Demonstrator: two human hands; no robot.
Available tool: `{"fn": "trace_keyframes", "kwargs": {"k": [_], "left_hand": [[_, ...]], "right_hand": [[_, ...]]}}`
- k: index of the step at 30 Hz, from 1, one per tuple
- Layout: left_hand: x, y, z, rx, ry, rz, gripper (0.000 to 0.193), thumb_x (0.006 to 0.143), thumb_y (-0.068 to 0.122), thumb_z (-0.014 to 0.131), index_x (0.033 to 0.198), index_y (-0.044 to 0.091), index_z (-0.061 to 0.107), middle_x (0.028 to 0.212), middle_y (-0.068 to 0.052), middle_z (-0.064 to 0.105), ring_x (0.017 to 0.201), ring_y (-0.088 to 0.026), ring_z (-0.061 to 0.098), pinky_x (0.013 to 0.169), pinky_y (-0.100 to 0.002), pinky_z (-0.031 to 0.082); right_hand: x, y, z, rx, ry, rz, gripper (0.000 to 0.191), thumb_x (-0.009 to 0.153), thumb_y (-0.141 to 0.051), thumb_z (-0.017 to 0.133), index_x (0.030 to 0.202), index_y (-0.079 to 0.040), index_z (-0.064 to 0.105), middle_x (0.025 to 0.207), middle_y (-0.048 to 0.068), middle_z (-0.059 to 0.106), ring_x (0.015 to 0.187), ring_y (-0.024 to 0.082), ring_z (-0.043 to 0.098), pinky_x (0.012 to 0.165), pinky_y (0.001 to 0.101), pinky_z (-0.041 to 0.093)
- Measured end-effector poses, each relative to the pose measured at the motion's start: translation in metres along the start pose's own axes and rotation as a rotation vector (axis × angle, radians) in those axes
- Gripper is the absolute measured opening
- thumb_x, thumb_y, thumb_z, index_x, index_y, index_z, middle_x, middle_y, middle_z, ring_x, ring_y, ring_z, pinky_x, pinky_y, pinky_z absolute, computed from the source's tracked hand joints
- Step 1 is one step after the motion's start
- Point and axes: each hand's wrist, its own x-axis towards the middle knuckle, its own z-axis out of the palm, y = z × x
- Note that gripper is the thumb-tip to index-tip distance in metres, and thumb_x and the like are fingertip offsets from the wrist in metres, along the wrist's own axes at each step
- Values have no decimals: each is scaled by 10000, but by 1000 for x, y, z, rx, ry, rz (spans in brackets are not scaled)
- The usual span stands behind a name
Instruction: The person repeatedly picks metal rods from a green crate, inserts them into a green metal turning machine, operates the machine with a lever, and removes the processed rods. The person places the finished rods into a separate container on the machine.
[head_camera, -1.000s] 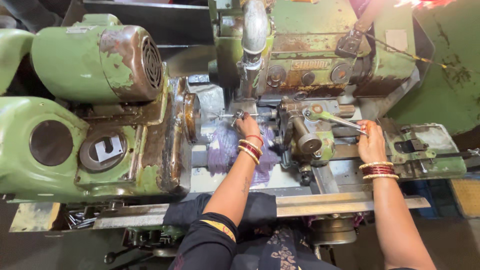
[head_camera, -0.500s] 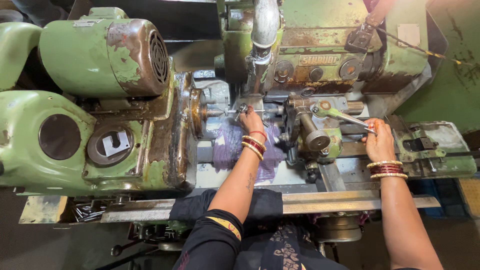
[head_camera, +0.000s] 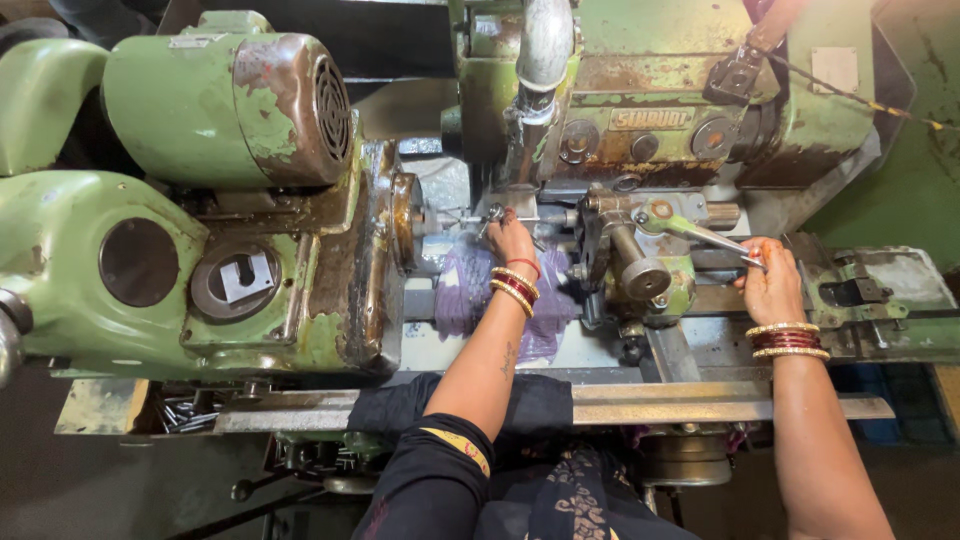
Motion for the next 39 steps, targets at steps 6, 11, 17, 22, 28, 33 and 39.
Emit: {"fn": "trace_keyframes", "kwargs": {"k": [6, 11, 17, 22, 28, 33, 39], "left_hand": [[-3, 6, -3, 12, -2, 61, 336, 978, 298, 595, 976, -31, 666, 948, -179, 699, 856, -283, 623, 799, -425, 486], [-7, 11, -6, -37, 4, 77, 311, 983, 277, 610, 962, -28, 667, 907, -156, 690, 831, -261, 605, 780, -412, 486], [7, 12, -9, -66, 28, 159, 309, 979, 287, 628, 957, -12, 700, 853, -117, 692, 785, -210, 597, 751, -384, 497], [25, 14, -21, -196, 50, 49, 485, 984, 404, 765, 899, -54, 631, 845, -92, 554, 796, -219, 475, 737, -401, 440], [26, 25, -28, -687, 10, -86, 309, 812, 304, 837, 910, 43, 705, 938, 4, 632, 877, -172, 553, 823, -370, 465], [24, 12, -27, -279, 77, -119, 425, 868, 448, 740, 917, 28, 776, 901, -55, 731, 794, -193, 581, 774, -371, 491], [39, 5, -35, 118, 88, 20, 620, 967, 580, 686, 876, -29, 756, 720, -179, 674, 692, -285, 554, 670, -452, 475]], "right_hand": [[1, 0, -2, 18, -12, 49, 215, 1133, -138, 423, 1189, -14, 590, 1120, 170, 562, 686, 200, 669, 600, 329, 545], [0, 6, 0, -14, -7, 29, 210, 1157, -143, 432, 1191, -13, 593, 1116, 175, 562, 686, 203, 665, 619, 330, 529], [11, 36, -3, -60, -100, 36, 209, 1134, -160, 458, 1152, 3, 588, 1025, 195, 617, 732, 260, 696, 693, 398, 546], [53, 46, -14, -328, -306, 91, 286, 1032, -242, 496, 1127, -46, 681, 973, 256, 716, 926, 437, 682, 839, 555, 528], [-1, 10, 26, -599, -66, 273, 327, 1068, -305, 500, 1126, -50, 697, 1023, 291, 703, 965, 500, 661, 841, 593, 517], [37, 21, 0, -451, -162, 240, 330, 1071, -305, 494, 1083, -77, 732, 1029, 266, 723, 973, 479, 685, 893, 566, 523], [56, 50, 1, -397, -100, 146, 333, 1067, -330, 519, 1106, -89, 745, 1053, 232, 720, 1045, 466, 656, 915, 556, 503]]}}
